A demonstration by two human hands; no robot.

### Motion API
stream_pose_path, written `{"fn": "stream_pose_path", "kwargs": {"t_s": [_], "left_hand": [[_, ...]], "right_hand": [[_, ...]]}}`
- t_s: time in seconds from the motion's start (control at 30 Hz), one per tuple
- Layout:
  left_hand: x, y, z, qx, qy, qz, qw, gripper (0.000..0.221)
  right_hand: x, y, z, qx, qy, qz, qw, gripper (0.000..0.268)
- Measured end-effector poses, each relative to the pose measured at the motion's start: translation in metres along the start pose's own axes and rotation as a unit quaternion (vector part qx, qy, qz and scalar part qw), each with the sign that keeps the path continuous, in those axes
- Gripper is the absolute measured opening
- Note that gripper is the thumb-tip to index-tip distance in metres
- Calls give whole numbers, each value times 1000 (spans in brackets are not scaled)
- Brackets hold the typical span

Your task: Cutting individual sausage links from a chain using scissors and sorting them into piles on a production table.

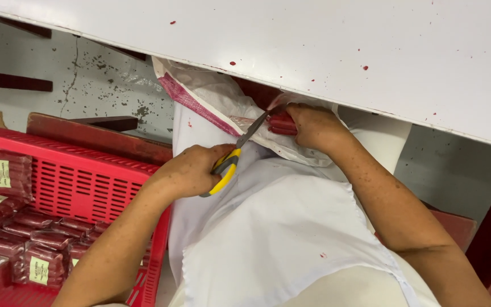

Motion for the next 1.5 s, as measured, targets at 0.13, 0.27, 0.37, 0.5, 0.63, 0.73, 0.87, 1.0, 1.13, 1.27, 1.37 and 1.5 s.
{"fn": "stream_pose_path", "kwargs": {"t_s": [0.13,0.27,0.37,0.5,0.63,0.73,0.87,1.0,1.13,1.27,1.37,1.5], "left_hand": [[6,-32,-13,147,15,-22,989,70],[16,-48,-26,489,-47,-106,865,84],[13,-51,-35,511,-66,-119,849,82],[-15,-64,-55,436,-53,-116,891,76],[-11,-38,-39,381,-60,-77,920,78],[-14,-34,-37,347,-63,-66,933,82],[-14,-45,-40,351,-46,-56,934,78],[-17,-58,-38,414,6,-27,910,81],[-38,-63,-35,433,60,-24,899,85],[-60,-44,-31,409,87,69,906,82],[-66,-20,-19,342,74,77,934,77],[-84,-25,-25,328,86,31,940,76]], "right_hand": [[-6,21,-4,-119,-24,-8,993,69],[-19,40,-27,-514,-43,-3,856,69],[-20,42,-34,-612,-60,4,788,67],[-26,50,-48,-651,-40,24,758,65],[-26,51,-55,-647,-60,54,758,63],[-16,37,-41,-638,-40,55,767,68],[-15,39,-42,-634,-12,34,772,64],[-37,71,-65,-662,22,36,748,61],[7,37,-36,-662,19,120,739,54],[56,41,1,-689,-8,115,716,85],[63,58,91,-669,149,127,717,66],[68,26,243,-553,420,118,710,81]]}}
Point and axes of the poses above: each hand's wrist, its own x-axis away from the middle knuckle, its own z-axis out of the back of the hand, y = z × x, the point moved 3 cm from there along -x, towards the middle knuckle, and after that the axes turned 3 degrees about y, right-handed, at the moved point
